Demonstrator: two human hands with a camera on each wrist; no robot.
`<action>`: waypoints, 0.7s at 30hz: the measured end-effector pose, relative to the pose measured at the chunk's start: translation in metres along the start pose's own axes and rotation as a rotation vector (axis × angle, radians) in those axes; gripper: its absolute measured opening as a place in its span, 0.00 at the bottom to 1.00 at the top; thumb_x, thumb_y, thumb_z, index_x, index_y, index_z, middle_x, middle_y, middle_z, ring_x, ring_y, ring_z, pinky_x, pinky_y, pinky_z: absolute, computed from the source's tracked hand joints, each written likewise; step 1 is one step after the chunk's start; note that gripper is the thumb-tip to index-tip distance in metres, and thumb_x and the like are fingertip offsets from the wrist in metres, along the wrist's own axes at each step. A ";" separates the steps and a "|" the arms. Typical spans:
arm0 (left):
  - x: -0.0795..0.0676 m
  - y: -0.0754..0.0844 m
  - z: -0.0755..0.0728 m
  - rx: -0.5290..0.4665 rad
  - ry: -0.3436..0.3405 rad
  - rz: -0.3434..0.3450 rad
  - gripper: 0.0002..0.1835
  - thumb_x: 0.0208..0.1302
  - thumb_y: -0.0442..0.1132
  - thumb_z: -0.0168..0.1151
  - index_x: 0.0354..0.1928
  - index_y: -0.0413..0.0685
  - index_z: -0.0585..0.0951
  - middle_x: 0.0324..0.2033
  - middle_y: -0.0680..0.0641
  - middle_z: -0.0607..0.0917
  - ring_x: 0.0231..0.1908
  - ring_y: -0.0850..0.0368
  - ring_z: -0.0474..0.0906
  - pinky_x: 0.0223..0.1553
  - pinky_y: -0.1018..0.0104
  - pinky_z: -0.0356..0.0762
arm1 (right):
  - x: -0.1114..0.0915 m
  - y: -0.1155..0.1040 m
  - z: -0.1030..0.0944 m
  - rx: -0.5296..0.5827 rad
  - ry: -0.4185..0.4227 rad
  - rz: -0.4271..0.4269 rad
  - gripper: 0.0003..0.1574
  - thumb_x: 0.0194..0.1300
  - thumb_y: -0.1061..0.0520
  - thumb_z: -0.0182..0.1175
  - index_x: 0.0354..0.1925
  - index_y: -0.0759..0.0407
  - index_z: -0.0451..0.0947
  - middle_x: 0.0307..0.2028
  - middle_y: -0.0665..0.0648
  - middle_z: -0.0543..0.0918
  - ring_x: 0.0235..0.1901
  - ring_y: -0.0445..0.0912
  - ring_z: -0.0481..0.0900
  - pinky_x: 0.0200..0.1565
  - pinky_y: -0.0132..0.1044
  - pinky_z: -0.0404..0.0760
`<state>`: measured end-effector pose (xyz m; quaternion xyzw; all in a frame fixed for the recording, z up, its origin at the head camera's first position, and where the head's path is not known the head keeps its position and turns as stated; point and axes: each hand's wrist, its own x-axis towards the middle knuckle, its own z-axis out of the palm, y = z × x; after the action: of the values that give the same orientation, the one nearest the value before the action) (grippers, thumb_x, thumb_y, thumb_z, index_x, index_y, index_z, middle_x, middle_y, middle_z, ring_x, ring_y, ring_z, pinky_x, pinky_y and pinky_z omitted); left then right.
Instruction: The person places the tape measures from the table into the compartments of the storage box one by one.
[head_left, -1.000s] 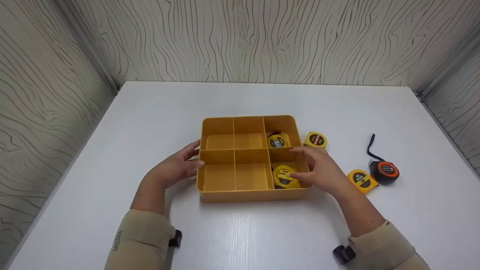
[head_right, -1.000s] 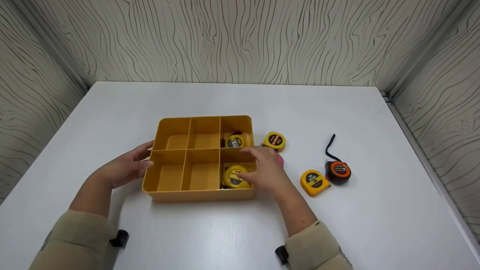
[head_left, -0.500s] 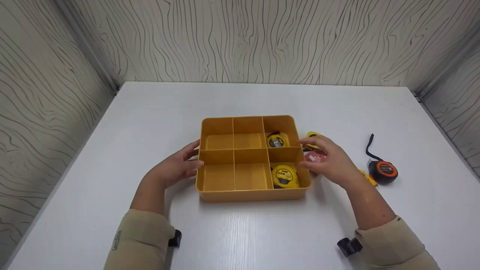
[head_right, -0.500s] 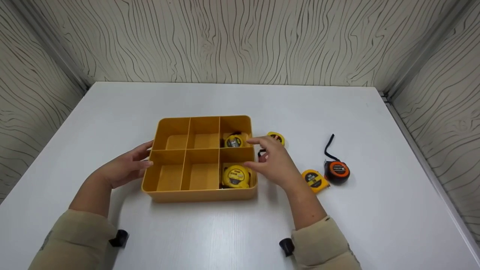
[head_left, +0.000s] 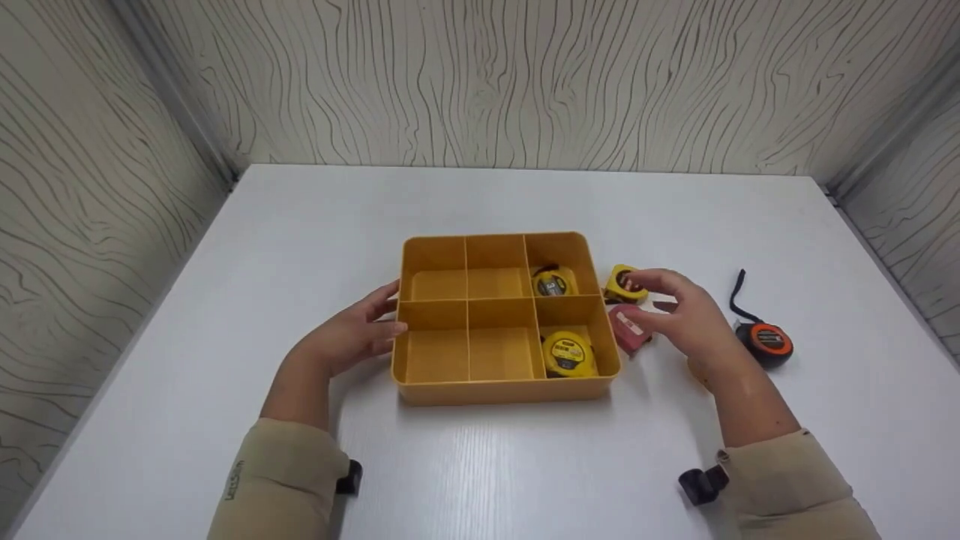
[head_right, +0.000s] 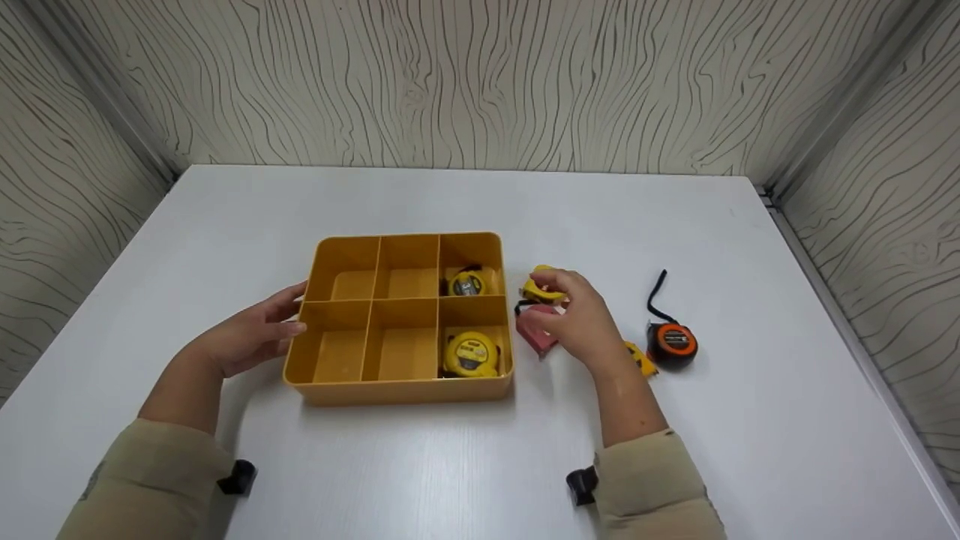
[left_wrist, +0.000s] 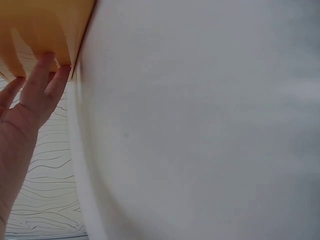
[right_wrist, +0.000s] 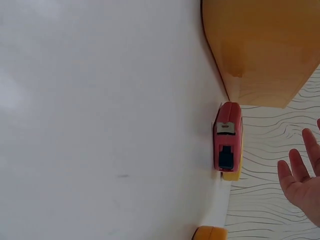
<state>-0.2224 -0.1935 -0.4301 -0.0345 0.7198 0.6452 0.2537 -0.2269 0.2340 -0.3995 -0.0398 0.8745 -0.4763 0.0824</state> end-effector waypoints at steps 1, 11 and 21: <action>0.000 0.000 0.000 0.001 0.002 -0.003 0.46 0.45 0.49 0.71 0.67 0.73 0.57 0.63 0.58 0.62 0.59 0.58 0.67 0.53 0.63 0.73 | 0.001 0.002 0.000 -0.008 0.003 0.008 0.45 0.49 0.36 0.65 0.62 0.50 0.65 0.62 0.55 0.64 0.63 0.54 0.57 0.61 0.53 0.61; 0.002 -0.001 0.000 0.004 0.002 -0.007 0.41 0.55 0.41 0.66 0.67 0.73 0.57 0.63 0.57 0.62 0.58 0.58 0.68 0.52 0.63 0.74 | 0.011 0.021 0.001 0.035 0.007 0.102 0.39 0.52 0.41 0.65 0.60 0.50 0.67 0.62 0.54 0.63 0.63 0.52 0.57 0.61 0.53 0.62; 0.001 0.001 0.000 0.022 -0.003 -0.013 0.41 0.54 0.43 0.66 0.67 0.74 0.57 0.64 0.57 0.61 0.60 0.58 0.66 0.53 0.62 0.72 | 0.017 0.034 0.001 0.031 -0.049 0.181 0.38 0.54 0.45 0.65 0.62 0.48 0.65 0.62 0.58 0.63 0.63 0.57 0.56 0.62 0.56 0.59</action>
<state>-0.2234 -0.1931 -0.4293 -0.0354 0.7263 0.6357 0.2591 -0.2432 0.2491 -0.4300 0.0292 0.8648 -0.4793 0.1469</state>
